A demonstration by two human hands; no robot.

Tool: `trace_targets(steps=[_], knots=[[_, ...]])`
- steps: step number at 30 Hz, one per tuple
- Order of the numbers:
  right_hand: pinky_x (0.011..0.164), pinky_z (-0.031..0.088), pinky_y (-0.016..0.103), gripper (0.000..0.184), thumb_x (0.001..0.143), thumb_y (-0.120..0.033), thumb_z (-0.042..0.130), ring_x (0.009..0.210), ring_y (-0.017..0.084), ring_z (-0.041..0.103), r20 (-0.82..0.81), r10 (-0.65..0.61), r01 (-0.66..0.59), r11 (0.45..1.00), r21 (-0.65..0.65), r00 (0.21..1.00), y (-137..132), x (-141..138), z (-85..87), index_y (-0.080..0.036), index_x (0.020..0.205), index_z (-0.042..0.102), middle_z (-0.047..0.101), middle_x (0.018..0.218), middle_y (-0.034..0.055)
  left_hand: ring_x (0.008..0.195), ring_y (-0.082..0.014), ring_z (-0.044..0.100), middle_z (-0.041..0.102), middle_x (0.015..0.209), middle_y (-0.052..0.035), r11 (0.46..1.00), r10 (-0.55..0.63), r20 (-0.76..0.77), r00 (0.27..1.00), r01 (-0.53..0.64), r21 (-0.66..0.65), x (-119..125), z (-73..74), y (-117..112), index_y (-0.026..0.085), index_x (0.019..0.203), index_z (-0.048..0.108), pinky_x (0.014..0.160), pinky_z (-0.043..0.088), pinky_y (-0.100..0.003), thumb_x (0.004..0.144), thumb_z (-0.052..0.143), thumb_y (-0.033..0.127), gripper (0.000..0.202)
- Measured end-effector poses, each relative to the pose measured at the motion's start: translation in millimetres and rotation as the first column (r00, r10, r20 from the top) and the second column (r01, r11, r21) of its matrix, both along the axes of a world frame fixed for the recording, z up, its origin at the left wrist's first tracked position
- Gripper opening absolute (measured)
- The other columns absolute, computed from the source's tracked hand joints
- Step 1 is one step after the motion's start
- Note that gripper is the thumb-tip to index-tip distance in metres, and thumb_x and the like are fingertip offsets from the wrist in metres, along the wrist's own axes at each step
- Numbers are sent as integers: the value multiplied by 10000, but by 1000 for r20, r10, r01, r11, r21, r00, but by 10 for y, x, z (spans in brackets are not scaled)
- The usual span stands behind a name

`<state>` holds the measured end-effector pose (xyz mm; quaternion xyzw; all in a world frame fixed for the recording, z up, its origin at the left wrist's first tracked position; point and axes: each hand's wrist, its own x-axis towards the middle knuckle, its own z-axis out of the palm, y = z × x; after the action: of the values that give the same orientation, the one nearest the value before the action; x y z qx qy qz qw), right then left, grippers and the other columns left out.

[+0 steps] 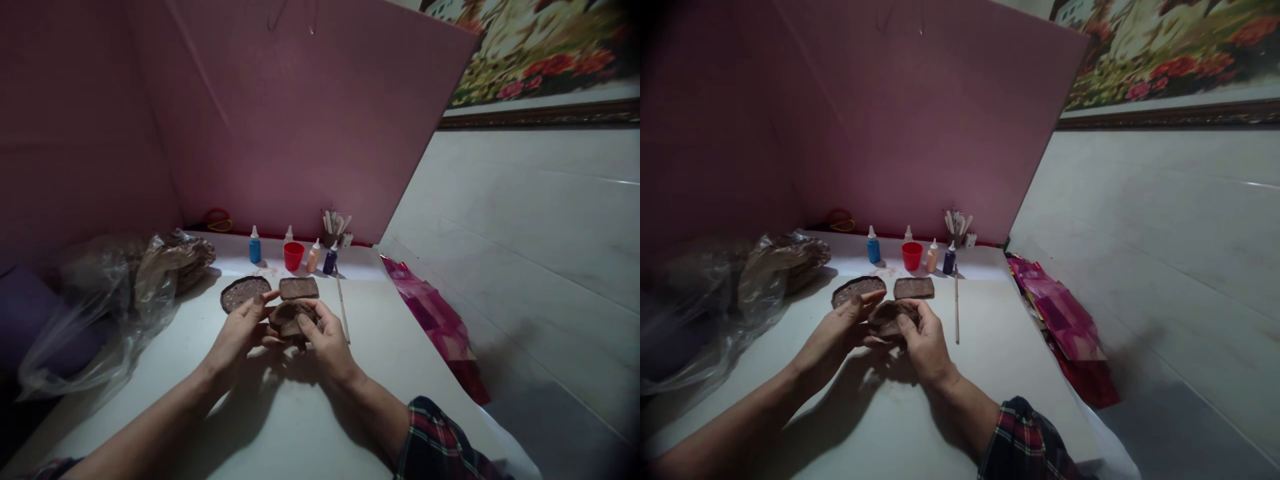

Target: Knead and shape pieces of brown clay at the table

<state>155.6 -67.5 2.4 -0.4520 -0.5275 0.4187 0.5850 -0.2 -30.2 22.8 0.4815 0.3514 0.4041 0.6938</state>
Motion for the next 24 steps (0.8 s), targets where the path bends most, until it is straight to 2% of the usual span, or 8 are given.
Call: trace_targets(steps=[2,5,10,13,16,20,24], knots=[[898,502,369,273,859,-339,576,984,211,639,-69,32,-34,999,-28,997,6,8,23,-166,1071,578,681,1055,87,667,-169,661,686,1066,-136,986,-81,108,991,96,-135,-8,41,3,152,1206,579,640,557,-327,858,515,494,492],[876,512,344,290,850,-351,587,971,204,647,-89,74,-78,996,-45,993,-2,3,54,-169,1076,588,680,1056,81,748,-192,676,690,1051,-137,950,-159,213,964,208,-232,-8,50,6,162,1192,599,695,551,-331,855,550,444,443],[922,478,313,239,891,-288,528,1014,180,627,55,56,-58,998,35,997,-33,-28,33,-184,1100,583,676,1071,57,915,-205,660,643,1185,-121,944,-156,239,958,216,-249,1,13,1,191,1175,615,673,536,-269,816,640,341,391],[920,472,305,253,918,-255,479,1030,177,619,153,12,-23,997,67,988,-60,-43,-8,-198,1151,557,669,1096,57,818,-178,667,666,1146,-118,951,-155,190,969,199,-238,21,-4,-12,200,1210,597,621,523,-257,779,689,316,455],[905,475,297,276,926,-243,460,1021,176,623,248,-16,-5,997,83,969,-84,-51,-26,-188,1187,536,668,1098,67,739,-143,658,706,1056,-106,968,-134,118,984,156,-196,49,-38,-17,183,1247,578,626,510,-240,765,705,330,520],[934,462,303,312,930,-225,437,1061,181,608,301,4,-37,994,103,953,-105,-56,1,-170,1229,506,647,1153,83,930,-187,654,691,1143,-94,994,-107,-22,994,106,-33,64,-90,-1,160,1279,563,826,502,-289,764,690,382,575],[969,449,329,353,922,-196,420,1099,195,588,323,18,-59,991,117,946,-129,-63,22,-167,1267,485,624,1198,90,1081,-250,606,684,1173,-77,981,11,-192,981,27,190,67,-122,-6,140,1265,580,955,454,-354,765,662,409,575]])
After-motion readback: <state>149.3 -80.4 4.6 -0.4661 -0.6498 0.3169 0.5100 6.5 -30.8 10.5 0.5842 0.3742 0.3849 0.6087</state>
